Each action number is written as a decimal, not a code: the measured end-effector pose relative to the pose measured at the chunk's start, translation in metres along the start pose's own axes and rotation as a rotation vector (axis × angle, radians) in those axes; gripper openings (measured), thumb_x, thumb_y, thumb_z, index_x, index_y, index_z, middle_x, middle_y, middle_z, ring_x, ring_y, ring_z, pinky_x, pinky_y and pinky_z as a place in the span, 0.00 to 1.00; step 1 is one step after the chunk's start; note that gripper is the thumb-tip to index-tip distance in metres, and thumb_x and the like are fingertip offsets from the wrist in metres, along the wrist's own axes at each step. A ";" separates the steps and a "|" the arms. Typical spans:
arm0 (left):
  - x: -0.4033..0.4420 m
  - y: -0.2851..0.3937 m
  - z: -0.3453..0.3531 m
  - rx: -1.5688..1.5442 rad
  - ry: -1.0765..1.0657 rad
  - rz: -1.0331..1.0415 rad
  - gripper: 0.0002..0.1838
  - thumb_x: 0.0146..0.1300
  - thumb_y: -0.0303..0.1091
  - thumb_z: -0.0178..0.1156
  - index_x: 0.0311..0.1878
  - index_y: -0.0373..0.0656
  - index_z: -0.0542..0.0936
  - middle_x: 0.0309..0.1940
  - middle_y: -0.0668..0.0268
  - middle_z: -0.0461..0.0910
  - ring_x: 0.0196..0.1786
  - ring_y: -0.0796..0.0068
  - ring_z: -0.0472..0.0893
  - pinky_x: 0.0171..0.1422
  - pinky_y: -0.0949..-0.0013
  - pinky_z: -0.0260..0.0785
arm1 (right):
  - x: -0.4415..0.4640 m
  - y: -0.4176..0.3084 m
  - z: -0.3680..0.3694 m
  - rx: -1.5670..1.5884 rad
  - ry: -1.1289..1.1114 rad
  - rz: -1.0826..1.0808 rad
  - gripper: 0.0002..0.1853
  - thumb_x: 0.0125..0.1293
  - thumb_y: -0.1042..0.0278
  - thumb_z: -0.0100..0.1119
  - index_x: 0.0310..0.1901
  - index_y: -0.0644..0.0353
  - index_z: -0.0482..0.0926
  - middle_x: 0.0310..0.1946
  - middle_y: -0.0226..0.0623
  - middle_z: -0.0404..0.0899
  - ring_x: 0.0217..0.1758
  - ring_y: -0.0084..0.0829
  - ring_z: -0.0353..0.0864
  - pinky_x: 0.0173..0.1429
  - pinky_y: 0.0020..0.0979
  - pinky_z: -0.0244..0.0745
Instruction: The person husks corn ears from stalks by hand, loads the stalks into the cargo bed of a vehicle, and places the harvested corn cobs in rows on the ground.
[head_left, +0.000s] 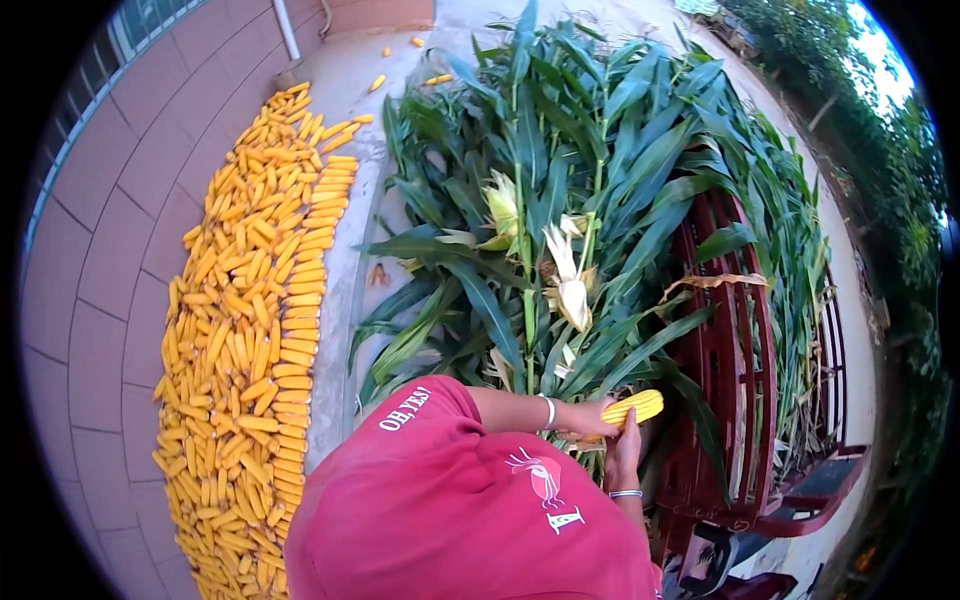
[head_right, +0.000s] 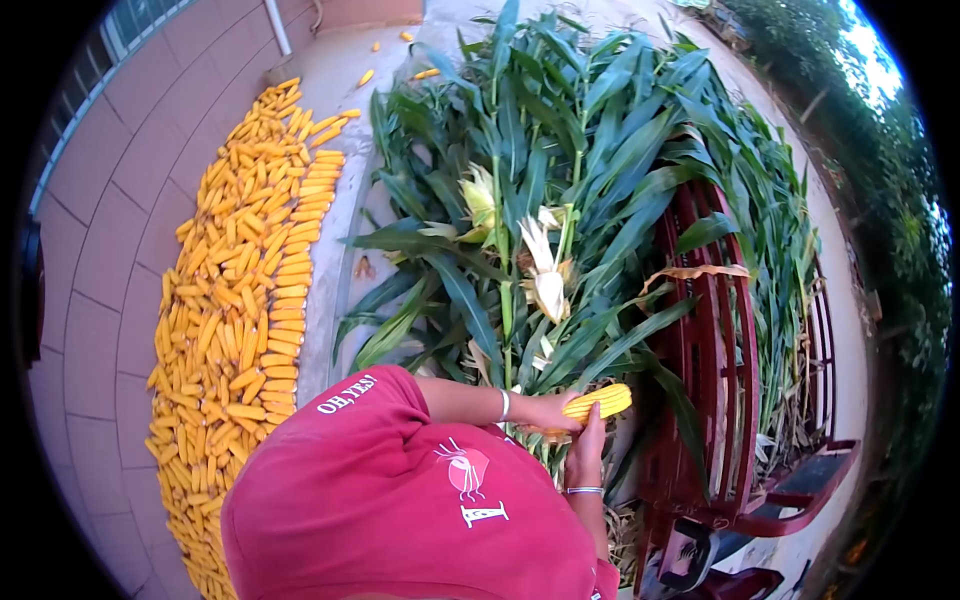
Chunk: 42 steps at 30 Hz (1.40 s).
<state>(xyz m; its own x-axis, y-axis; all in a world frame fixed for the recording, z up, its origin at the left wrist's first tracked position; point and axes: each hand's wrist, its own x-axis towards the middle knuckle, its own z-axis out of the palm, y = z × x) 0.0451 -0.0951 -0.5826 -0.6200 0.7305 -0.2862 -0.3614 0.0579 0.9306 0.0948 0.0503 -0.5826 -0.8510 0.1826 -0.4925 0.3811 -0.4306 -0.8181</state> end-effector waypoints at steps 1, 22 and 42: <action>-0.013 -0.003 -0.012 -0.085 -0.045 -0.120 0.32 0.60 0.41 0.65 0.61 0.35 0.63 0.47 0.60 0.74 0.47 0.73 0.76 0.47 0.67 0.75 | 0.002 0.010 -0.014 -0.055 -0.013 0.105 0.30 0.72 0.45 0.47 0.62 0.65 0.66 0.57 0.43 0.72 0.60 0.36 0.73 0.65 0.37 0.67; -0.296 -0.138 -0.337 -0.897 1.280 -0.084 0.04 0.60 0.31 0.56 0.30 0.46 0.75 0.19 0.73 0.69 0.17 0.78 0.69 0.17 0.76 0.62 | 0.025 0.022 -0.209 -1.036 0.609 -0.099 0.19 0.57 0.61 0.63 0.48 0.61 0.77 0.40 0.47 0.81 0.44 0.42 0.80 0.52 0.37 0.73; 0.210 0.114 -0.070 0.201 0.118 -0.245 0.11 0.68 0.34 0.54 0.49 0.38 0.77 0.36 0.65 0.82 0.36 0.80 0.76 0.43 0.77 0.68 | 0.137 -0.275 -0.434 -1.834 0.798 0.101 0.32 0.47 0.57 0.72 0.52 0.59 0.68 0.50 0.41 0.77 0.55 0.43 0.77 0.58 0.39 0.73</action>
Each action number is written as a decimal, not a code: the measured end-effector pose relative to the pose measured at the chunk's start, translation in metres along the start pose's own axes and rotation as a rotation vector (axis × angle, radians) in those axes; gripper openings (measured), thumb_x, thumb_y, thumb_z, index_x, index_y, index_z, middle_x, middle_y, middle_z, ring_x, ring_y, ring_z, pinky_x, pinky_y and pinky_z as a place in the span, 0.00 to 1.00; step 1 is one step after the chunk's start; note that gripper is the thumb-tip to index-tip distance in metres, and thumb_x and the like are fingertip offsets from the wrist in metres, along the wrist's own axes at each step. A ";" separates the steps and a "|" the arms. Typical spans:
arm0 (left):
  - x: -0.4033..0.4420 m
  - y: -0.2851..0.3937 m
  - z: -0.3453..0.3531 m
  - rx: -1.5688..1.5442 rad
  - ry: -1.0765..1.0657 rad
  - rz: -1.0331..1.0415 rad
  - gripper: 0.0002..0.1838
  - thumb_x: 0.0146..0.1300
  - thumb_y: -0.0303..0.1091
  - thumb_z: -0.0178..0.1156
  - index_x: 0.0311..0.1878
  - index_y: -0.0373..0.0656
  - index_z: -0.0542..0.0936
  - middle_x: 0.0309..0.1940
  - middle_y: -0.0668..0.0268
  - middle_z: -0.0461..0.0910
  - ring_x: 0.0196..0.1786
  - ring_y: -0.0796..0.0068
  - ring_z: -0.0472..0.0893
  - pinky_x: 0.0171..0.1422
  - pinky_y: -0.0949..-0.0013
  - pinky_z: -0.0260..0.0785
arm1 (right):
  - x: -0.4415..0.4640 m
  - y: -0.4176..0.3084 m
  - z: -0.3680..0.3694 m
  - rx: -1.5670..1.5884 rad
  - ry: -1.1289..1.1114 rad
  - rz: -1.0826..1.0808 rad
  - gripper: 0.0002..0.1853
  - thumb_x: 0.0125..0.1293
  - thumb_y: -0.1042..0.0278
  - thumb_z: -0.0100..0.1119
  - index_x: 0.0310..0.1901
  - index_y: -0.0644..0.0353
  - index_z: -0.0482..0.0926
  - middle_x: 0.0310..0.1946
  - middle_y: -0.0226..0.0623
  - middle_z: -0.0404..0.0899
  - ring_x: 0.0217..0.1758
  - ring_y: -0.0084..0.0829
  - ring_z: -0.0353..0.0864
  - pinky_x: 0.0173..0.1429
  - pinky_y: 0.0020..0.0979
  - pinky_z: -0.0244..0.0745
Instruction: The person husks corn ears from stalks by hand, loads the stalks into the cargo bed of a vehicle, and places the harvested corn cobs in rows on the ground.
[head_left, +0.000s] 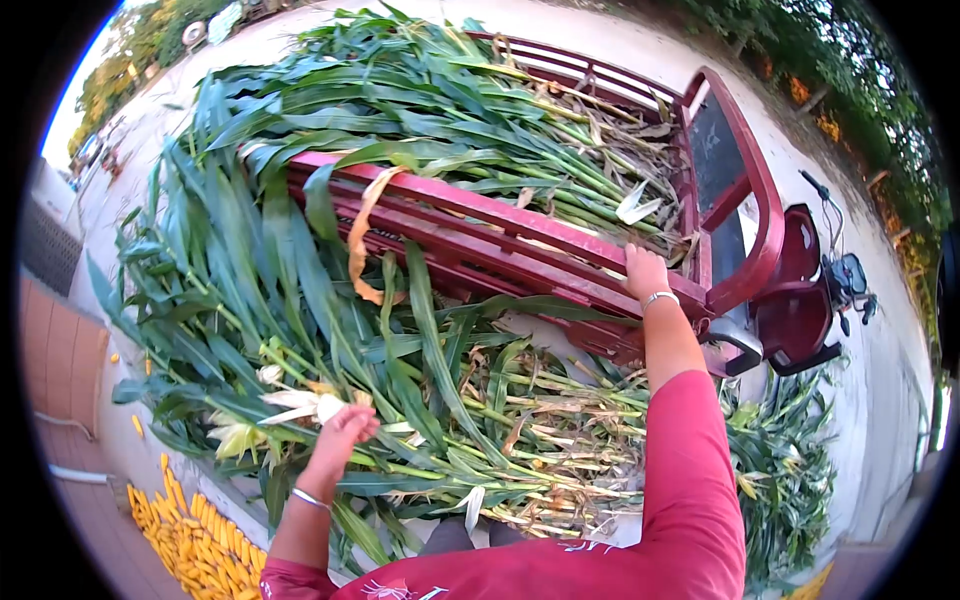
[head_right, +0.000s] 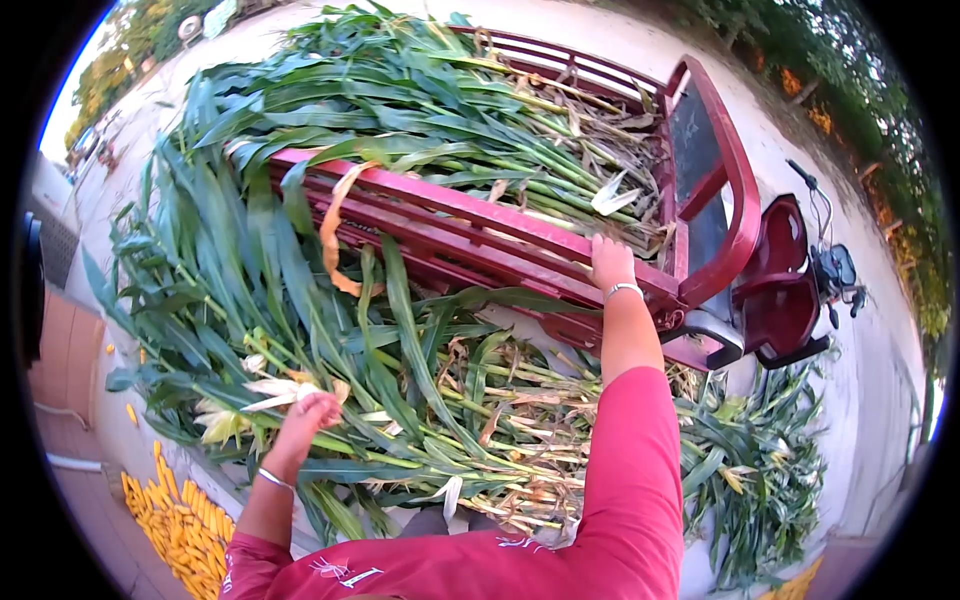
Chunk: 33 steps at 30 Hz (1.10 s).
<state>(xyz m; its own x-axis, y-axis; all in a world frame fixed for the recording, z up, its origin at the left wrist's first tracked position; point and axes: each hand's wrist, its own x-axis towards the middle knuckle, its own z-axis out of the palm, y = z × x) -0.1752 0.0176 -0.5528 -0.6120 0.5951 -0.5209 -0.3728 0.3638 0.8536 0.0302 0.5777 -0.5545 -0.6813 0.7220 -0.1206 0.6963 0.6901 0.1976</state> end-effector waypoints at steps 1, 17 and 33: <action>0.015 0.036 0.018 0.070 -0.043 0.076 0.11 0.68 0.32 0.54 0.49 0.38 0.77 0.37 0.65 0.81 0.38 0.79 0.76 0.45 0.75 0.69 | 0.013 0.014 0.015 0.067 0.066 -0.076 0.25 0.49 0.57 0.70 0.44 0.59 0.69 0.41 0.42 0.80 0.46 0.45 0.80 0.50 0.42 0.76; 0.457 0.246 0.391 1.248 -0.078 0.788 0.13 0.60 0.40 0.56 0.44 0.46 0.82 0.42 0.56 0.83 0.48 0.55 0.81 0.54 0.56 0.73 | 0.031 0.039 0.013 0.286 0.028 -0.234 0.25 0.47 0.56 0.70 0.43 0.61 0.71 0.35 0.45 0.80 0.40 0.47 0.81 0.44 0.43 0.77; 0.604 0.160 0.478 1.624 -0.120 0.553 0.22 0.65 0.39 0.49 0.61 0.45 0.70 0.62 0.61 0.71 0.66 0.61 0.68 0.72 0.50 0.52 | 0.041 0.041 0.016 0.291 -0.019 -0.222 0.23 0.48 0.53 0.70 0.39 0.59 0.72 0.35 0.41 0.79 0.39 0.42 0.82 0.40 0.41 0.79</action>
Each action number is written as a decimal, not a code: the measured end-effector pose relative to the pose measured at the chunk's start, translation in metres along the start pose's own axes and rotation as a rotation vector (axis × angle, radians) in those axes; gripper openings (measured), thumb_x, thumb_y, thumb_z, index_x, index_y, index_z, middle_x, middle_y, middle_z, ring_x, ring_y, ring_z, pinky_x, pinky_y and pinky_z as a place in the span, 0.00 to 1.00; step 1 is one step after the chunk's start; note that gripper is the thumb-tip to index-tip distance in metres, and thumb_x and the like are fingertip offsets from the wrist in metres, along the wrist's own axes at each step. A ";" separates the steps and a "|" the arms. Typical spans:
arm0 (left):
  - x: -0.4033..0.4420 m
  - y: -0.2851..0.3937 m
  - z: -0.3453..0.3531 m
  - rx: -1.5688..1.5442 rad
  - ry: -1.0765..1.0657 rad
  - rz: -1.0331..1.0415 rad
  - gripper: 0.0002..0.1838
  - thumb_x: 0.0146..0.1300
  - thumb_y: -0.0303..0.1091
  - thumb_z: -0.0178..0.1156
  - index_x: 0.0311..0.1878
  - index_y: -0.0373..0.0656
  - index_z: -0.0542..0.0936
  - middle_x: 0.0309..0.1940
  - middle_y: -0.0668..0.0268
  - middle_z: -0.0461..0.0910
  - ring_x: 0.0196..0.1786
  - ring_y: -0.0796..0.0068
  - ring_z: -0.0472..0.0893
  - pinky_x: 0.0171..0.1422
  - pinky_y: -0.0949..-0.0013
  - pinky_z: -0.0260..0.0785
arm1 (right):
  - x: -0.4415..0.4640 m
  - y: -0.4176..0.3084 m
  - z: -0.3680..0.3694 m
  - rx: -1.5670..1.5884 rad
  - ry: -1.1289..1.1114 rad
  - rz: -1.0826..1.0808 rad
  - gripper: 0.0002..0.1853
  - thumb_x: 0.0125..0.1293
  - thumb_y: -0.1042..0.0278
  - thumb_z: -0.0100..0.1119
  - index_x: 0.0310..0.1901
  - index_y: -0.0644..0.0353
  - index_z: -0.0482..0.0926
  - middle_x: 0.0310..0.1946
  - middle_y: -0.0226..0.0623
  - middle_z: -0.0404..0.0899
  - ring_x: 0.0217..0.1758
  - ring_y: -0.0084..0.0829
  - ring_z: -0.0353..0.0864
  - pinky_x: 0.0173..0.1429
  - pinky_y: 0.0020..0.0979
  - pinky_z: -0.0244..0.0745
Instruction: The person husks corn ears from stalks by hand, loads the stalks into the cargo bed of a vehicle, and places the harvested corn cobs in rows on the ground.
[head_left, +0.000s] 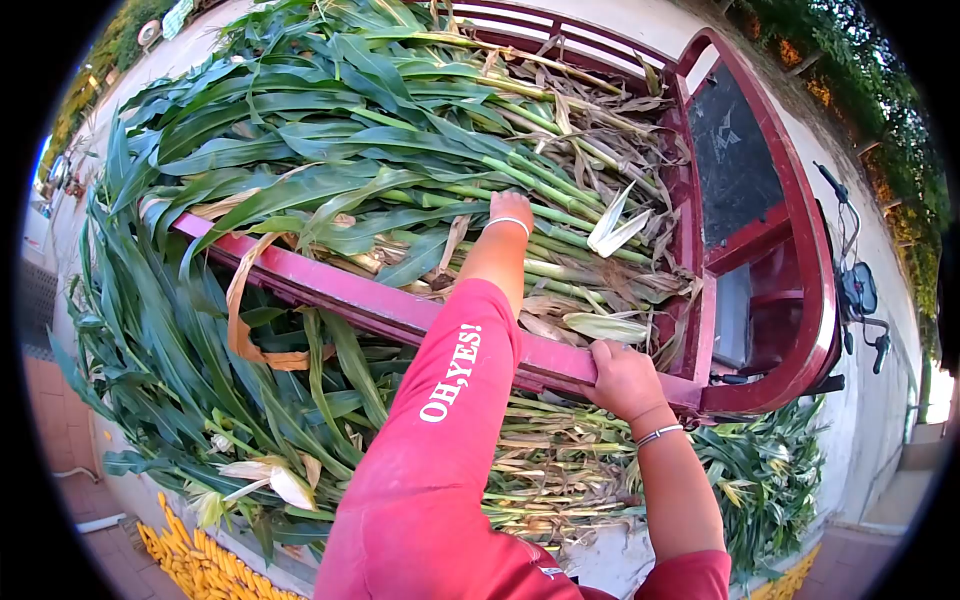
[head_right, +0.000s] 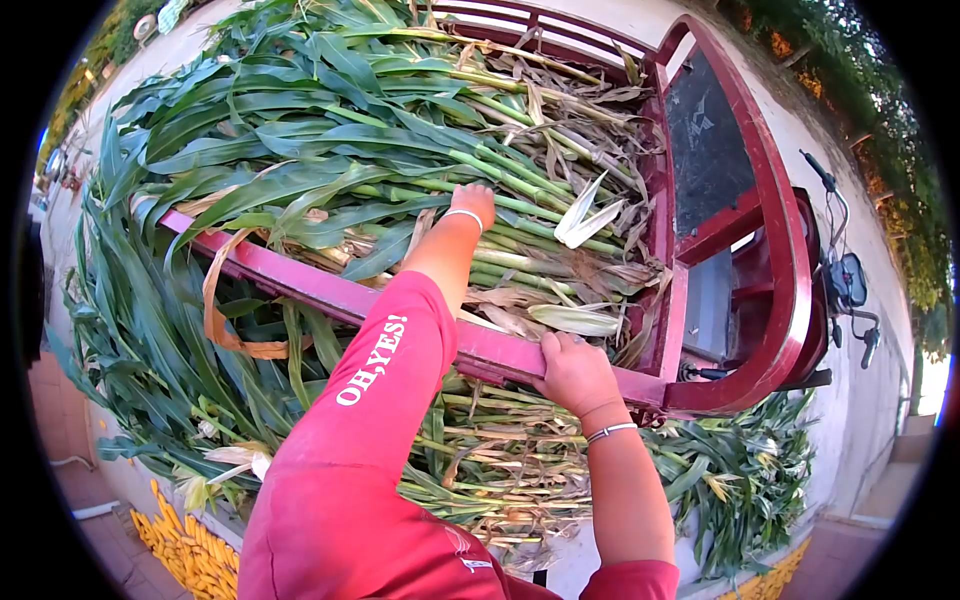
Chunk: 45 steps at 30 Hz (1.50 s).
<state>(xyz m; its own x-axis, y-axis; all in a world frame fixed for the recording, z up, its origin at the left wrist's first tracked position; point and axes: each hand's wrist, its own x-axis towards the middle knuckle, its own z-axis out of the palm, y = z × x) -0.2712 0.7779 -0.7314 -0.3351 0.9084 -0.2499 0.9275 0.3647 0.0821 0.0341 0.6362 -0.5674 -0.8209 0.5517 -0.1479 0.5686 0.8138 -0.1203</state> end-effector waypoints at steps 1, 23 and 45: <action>0.001 -0.001 0.000 0.026 0.001 -0.010 0.23 0.65 0.39 0.49 0.62 0.45 0.69 0.62 0.60 0.70 0.67 0.61 0.67 0.72 0.49 0.52 | 0.001 0.000 0.000 0.005 -0.007 -0.006 0.24 0.48 0.53 0.70 0.40 0.58 0.72 0.36 0.40 0.79 0.40 0.42 0.82 0.40 0.42 0.79; -0.286 -0.022 -0.294 -0.144 0.567 0.386 0.05 0.58 0.39 0.59 0.36 0.52 0.78 0.27 0.63 0.82 0.33 0.60 0.84 0.36 0.58 0.76 | -0.006 -0.010 -0.002 -0.061 -0.013 0.043 0.26 0.46 0.54 0.70 0.42 0.61 0.72 0.36 0.48 0.80 0.42 0.49 0.80 0.47 0.44 0.76; -0.741 0.267 -0.128 -0.285 0.318 0.967 0.04 0.50 0.30 0.58 0.25 0.42 0.80 0.23 0.57 0.82 0.30 0.58 0.84 0.32 0.57 0.76 | -0.359 -0.307 -0.078 -0.029 0.666 -0.100 0.41 0.46 0.67 0.71 0.64 0.62 0.63 0.65 0.47 0.64 0.68 0.49 0.63 0.71 0.45 0.58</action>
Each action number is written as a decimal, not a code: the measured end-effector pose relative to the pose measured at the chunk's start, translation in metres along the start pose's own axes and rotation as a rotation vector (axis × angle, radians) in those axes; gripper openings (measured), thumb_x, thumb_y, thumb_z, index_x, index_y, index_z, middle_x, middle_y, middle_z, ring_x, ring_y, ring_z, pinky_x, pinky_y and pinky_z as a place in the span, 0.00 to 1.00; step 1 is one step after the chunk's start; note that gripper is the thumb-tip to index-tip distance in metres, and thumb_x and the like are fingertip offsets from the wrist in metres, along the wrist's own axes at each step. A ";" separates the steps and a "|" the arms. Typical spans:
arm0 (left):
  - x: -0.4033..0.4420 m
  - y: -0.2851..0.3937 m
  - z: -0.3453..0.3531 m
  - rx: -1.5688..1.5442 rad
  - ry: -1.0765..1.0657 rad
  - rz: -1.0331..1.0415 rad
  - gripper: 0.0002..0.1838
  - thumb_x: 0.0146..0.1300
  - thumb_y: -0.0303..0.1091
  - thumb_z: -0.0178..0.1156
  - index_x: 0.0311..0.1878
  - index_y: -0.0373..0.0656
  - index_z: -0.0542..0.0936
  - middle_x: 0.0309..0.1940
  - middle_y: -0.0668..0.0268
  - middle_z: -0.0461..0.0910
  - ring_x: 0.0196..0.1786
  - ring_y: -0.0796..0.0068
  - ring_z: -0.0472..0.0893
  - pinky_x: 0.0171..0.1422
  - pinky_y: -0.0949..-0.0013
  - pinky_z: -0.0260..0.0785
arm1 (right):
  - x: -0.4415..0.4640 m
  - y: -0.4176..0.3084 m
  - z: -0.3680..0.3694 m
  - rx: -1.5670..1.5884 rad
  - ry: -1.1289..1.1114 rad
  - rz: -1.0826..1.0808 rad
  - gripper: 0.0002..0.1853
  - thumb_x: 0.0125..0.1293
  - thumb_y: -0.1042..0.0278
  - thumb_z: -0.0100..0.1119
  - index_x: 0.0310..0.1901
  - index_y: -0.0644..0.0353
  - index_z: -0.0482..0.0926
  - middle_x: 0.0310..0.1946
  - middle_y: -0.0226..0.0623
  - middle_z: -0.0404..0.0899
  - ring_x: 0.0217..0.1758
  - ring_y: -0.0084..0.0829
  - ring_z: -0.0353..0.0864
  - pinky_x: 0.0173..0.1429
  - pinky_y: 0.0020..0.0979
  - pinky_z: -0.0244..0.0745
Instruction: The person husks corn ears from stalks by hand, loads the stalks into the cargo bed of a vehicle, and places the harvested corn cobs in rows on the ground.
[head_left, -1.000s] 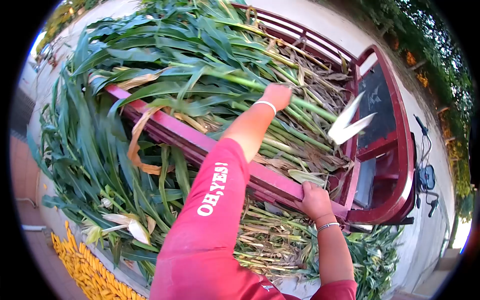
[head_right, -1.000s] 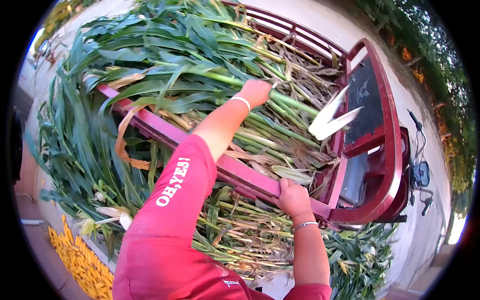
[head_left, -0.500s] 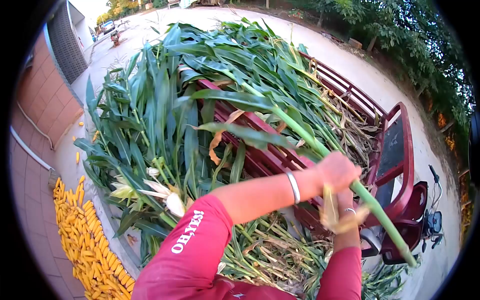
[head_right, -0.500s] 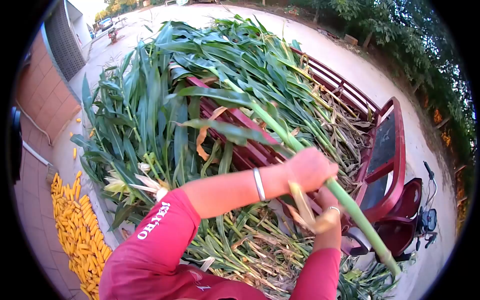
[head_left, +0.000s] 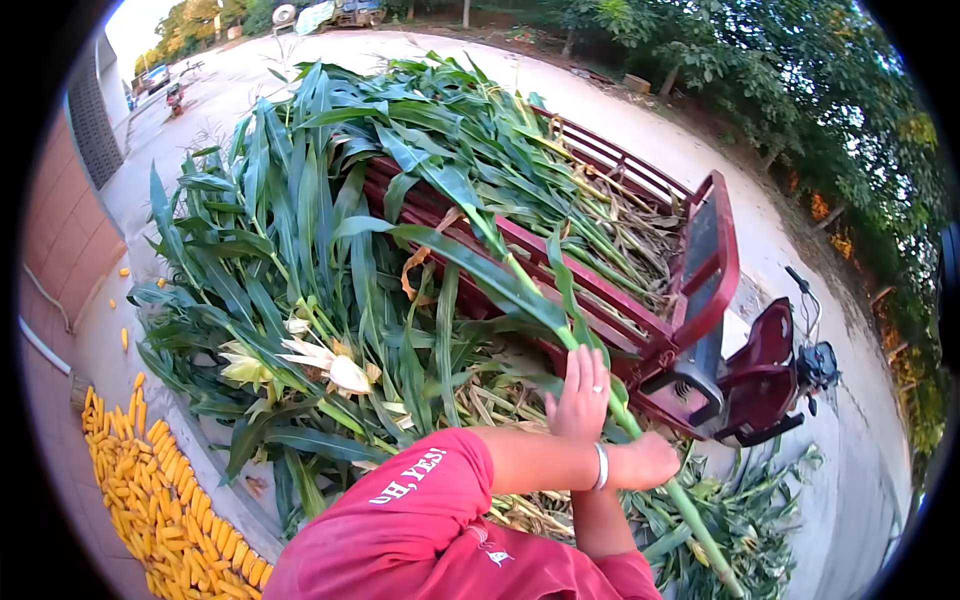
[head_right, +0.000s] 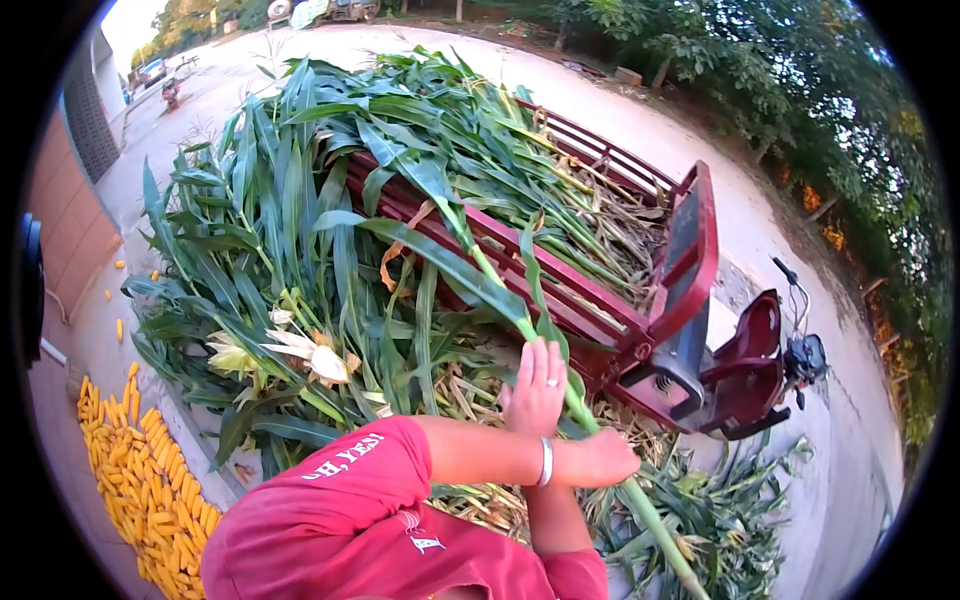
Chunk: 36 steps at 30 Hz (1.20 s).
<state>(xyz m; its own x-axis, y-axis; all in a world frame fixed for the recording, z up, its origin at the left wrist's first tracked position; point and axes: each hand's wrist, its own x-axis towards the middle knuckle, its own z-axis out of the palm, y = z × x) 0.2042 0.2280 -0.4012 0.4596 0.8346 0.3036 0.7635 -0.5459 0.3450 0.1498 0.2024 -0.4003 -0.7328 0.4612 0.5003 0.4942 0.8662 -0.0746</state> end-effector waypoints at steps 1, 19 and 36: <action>-0.002 0.013 0.015 -0.001 -0.003 0.016 0.04 0.50 0.30 0.58 0.25 0.42 0.80 0.23 0.57 0.82 0.30 0.58 0.84 0.32 0.57 0.76 | -0.003 0.003 -0.003 -0.023 -0.041 0.077 0.41 0.47 0.65 0.71 0.64 0.63 0.63 0.61 0.48 0.67 0.64 0.48 0.68 0.66 0.44 0.63; -0.240 -0.186 -0.111 -0.932 1.294 -0.900 0.11 0.69 0.35 0.52 0.49 0.38 0.71 0.37 0.61 0.77 0.36 0.74 0.78 0.44 0.70 0.74 | -0.236 0.022 -0.086 0.827 -0.925 0.703 0.17 0.66 0.59 0.56 0.46 0.66 0.79 0.30 0.35 0.80 0.33 0.23 0.74 0.41 0.28 0.71; -0.237 -0.275 -0.027 -1.614 1.333 -1.140 0.28 0.59 0.47 0.66 0.57 0.39 0.74 0.52 0.60 0.78 0.49 0.61 0.78 0.58 0.58 0.69 | -0.462 0.022 -0.169 0.712 -1.012 0.894 0.22 0.65 0.56 0.50 0.55 0.61 0.76 0.47 0.46 0.79 0.52 0.39 0.77 0.59 0.41 0.69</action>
<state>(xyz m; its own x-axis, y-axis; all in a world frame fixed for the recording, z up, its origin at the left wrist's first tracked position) -0.1271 0.1784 -0.5442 -0.6409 0.6038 -0.4740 -0.7121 -0.2372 0.6608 0.5785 -0.0242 -0.4870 -0.4739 0.5445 -0.6921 0.8302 0.0143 -0.5572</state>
